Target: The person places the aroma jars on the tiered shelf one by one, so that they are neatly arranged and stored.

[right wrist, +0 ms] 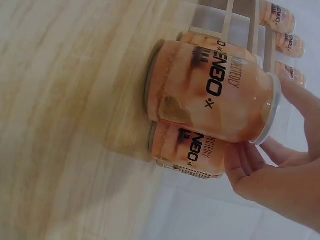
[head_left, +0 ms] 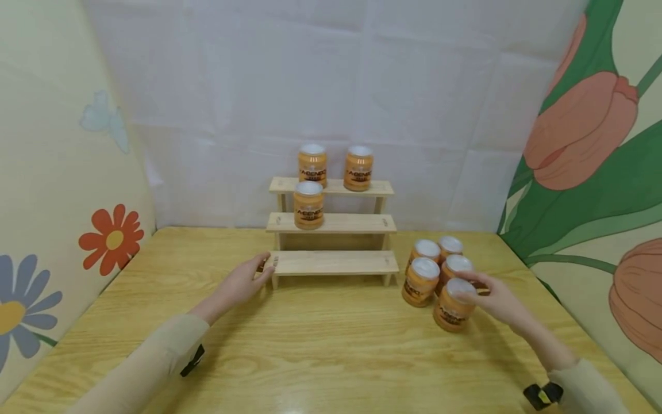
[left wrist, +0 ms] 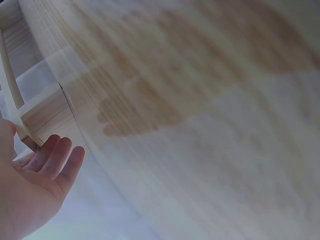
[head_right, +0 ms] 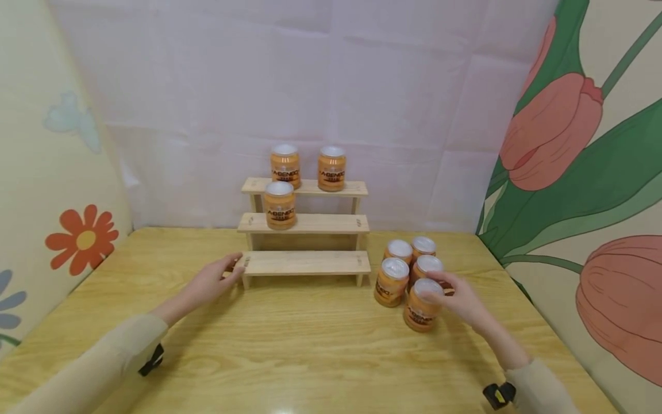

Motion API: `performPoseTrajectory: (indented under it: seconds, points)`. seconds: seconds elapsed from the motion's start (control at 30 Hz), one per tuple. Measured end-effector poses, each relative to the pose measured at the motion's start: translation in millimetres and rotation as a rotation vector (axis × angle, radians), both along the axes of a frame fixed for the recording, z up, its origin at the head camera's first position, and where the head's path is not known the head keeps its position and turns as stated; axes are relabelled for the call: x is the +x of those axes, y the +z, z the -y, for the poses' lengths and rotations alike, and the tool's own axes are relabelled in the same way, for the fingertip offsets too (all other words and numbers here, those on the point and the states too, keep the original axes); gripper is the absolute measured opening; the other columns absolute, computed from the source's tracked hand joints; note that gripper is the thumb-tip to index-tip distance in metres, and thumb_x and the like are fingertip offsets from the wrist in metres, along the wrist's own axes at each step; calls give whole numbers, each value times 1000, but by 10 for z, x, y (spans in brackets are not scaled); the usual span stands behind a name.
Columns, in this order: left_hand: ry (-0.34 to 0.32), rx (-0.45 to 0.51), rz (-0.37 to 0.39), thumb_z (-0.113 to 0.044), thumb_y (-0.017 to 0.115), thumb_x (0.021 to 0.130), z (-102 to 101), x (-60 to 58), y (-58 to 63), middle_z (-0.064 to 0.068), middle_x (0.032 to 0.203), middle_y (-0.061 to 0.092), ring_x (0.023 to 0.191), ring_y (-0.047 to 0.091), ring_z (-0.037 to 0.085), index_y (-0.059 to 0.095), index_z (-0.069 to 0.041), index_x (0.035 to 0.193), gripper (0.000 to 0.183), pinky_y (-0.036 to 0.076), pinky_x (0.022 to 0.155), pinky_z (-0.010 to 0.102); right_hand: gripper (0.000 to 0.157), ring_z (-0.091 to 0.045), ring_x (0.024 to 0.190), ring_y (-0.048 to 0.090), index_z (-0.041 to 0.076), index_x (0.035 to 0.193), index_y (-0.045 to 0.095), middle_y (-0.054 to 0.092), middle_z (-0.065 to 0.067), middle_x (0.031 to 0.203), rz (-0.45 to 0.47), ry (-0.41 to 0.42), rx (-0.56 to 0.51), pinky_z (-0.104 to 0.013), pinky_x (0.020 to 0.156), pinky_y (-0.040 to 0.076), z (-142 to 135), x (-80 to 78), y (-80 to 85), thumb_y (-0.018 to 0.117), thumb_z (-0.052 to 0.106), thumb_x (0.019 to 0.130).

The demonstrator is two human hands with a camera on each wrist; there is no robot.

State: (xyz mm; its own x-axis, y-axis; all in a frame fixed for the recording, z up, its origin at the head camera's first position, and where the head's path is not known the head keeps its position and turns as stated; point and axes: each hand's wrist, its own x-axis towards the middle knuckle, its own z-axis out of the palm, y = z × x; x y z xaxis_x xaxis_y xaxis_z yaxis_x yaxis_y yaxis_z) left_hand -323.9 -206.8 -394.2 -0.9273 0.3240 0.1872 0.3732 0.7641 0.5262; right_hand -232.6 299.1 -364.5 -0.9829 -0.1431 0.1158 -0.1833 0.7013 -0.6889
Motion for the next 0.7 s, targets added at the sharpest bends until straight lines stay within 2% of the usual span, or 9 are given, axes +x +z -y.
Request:
performPoseTrajectory:
  seconds: [0.2, 0.43, 0.7]
  points:
    - [0, 7, 23, -32, 41, 102, 7, 7, -7, 31, 135, 44, 119, 49, 43, 30, 8, 142, 58, 44, 95, 55, 74, -39, 113, 52, -3, 139, 38, 50, -27, 128, 23, -42, -23, -36, 78, 52, 76, 55, -46, 71, 33, 83]
    - [-5, 0, 14, -32, 40, 102, 8, 17, -4, 31, 136, 44, 118, 49, 43, 30, 8, 142, 58, 44, 94, 55, 71, -36, 110, 52, -3, 132, 42, 52, -24, 124, 30, -113, -49, -31, 73, 50, 166, 106, -50, 74, 34, 81]
    - [9, -6, 7, -31, 41, 102, 5, 29, -1, 31, 133, 47, 118, 50, 42, 31, 8, 142, 57, 45, 93, 54, 74, -37, 116, 48, 0, 134, 39, 49, -22, 128, 76, -157, -45, -33, 79, 48, 159, 112, -85, 73, 38, 81]
